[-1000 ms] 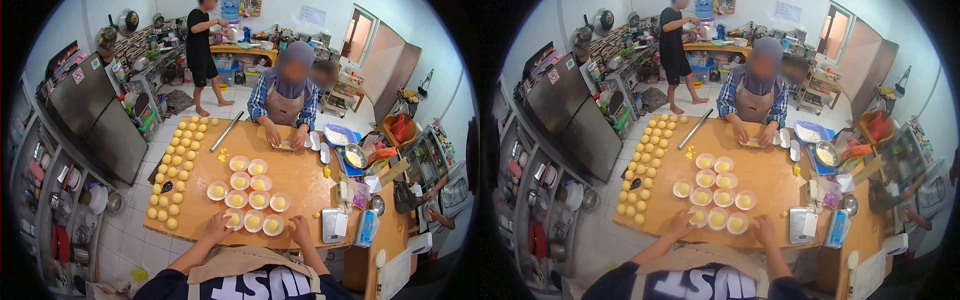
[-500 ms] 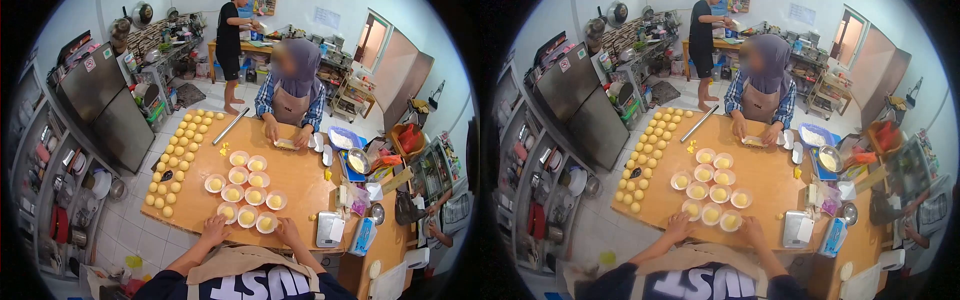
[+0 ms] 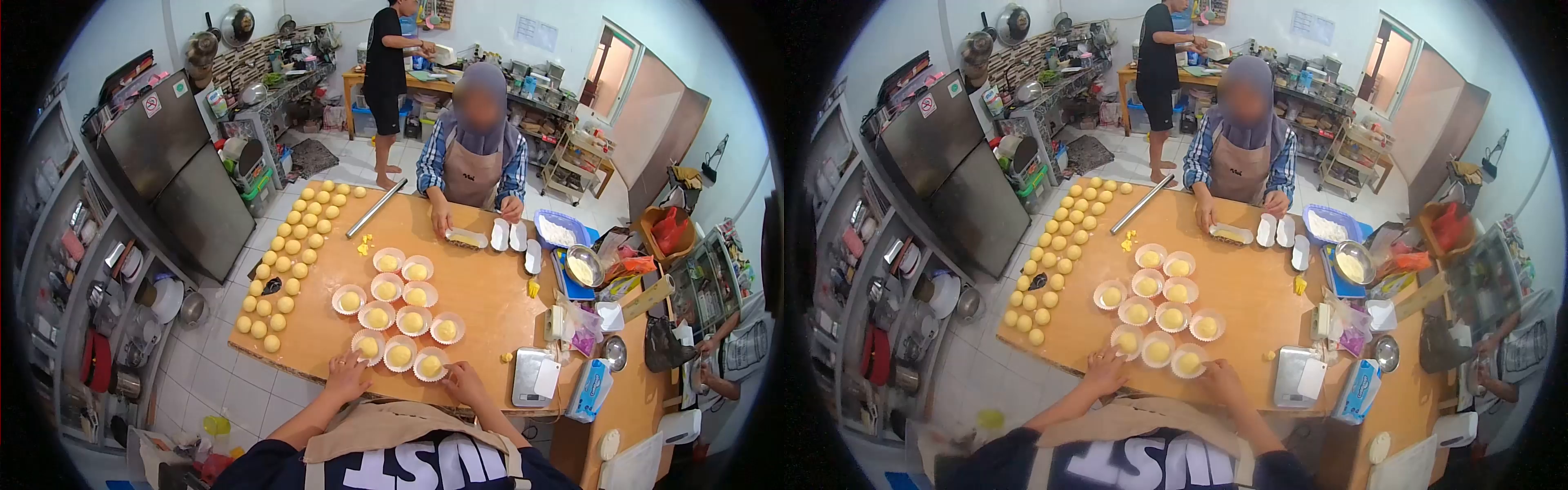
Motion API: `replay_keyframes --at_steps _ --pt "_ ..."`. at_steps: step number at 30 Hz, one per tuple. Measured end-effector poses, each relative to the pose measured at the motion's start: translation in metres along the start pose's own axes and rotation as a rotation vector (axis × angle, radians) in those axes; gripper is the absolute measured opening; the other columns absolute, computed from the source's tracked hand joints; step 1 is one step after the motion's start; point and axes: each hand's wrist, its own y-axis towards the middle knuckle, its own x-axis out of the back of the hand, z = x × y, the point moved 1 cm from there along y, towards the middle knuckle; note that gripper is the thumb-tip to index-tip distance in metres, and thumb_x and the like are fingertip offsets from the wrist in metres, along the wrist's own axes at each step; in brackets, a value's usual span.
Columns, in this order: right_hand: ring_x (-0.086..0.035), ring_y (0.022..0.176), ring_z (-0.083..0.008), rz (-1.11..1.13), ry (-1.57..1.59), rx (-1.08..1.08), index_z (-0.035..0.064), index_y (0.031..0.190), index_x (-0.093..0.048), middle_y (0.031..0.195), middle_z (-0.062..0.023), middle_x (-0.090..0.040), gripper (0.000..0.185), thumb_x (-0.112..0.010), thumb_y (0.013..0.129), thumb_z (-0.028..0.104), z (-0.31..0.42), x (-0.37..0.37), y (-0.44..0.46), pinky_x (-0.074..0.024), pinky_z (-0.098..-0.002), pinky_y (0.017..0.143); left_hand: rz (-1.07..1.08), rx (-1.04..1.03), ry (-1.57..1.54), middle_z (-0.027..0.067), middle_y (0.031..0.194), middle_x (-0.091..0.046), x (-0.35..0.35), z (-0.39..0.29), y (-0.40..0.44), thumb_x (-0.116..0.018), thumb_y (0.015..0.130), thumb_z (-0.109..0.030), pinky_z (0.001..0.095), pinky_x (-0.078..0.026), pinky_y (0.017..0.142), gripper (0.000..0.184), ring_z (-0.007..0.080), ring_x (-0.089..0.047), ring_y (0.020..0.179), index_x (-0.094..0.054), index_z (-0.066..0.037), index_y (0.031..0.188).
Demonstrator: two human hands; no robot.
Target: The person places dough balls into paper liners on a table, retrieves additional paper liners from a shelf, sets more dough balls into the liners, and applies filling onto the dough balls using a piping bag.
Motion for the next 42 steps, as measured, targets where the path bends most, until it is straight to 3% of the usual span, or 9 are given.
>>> replay_keyframes --at_steps 6,9,30,33,42 --pt "-0.061 0.102 -0.0319 0.039 0.006 -0.041 0.0117 0.125 -0.059 0.120 -0.0175 -0.055 0.044 -0.069 0.084 0.027 0.008 0.006 -0.002 -0.0507 -0.0397 0.088 -0.008 0.010 -0.002 0.0114 0.147 -0.037 -0.003 -0.003 0.003 -0.072 0.078 -0.043 0.0583 -0.022 0.109 0.057 0.0343 -0.031 0.138 -0.059 -0.014 0.126" --pt "-0.060 0.105 -0.0332 0.040 -0.071 0.037 0.0116 0.124 -0.059 0.122 -0.0176 -0.055 0.044 -0.069 0.084 0.027 0.002 0.002 -0.001 -0.0503 -0.0408 0.089 -0.004 0.020 0.000 0.0111 0.147 -0.036 -0.005 -0.002 0.004 -0.072 0.077 -0.043 0.0589 -0.022 0.109 0.058 0.0343 -0.031 0.138 -0.059 -0.014 0.126" --pt "-0.059 0.107 -0.0336 0.086 -0.082 -0.018 0.0107 0.126 -0.058 0.124 -0.0178 -0.055 0.045 -0.069 0.084 0.025 0.002 0.005 0.004 -0.0499 -0.0408 0.091 0.051 0.040 0.008 0.0124 0.150 -0.034 0.004 -0.005 0.013 -0.072 0.077 -0.044 0.0592 -0.020 0.110 0.059 0.0356 -0.029 0.139 -0.058 -0.017 0.128" --pt "-0.060 0.105 -0.0335 0.024 -0.100 0.062 0.0104 0.123 -0.060 0.121 -0.0176 -0.056 0.043 -0.069 0.083 0.024 0.000 0.003 0.002 -0.0497 -0.0404 0.091 0.033 0.020 0.003 0.0128 0.149 -0.033 -0.001 -0.003 0.014 -0.072 0.077 -0.044 0.0584 -0.020 0.110 0.058 0.0364 -0.028 0.139 -0.059 -0.015 0.125" --pt "-0.063 0.091 -0.0330 -0.018 -0.247 0.126 0.0087 0.094 -0.067 0.094 -0.0121 -0.065 0.014 -0.061 0.085 0.017 -0.011 -0.008 0.018 -0.0507 -0.0435 0.080 -0.051 0.024 -0.018 0.0172 0.143 -0.032 0.002 -0.006 0.013 -0.074 0.074 -0.041 0.0561 -0.018 0.109 0.055 0.0387 -0.024 0.137 -0.061 -0.014 0.120"
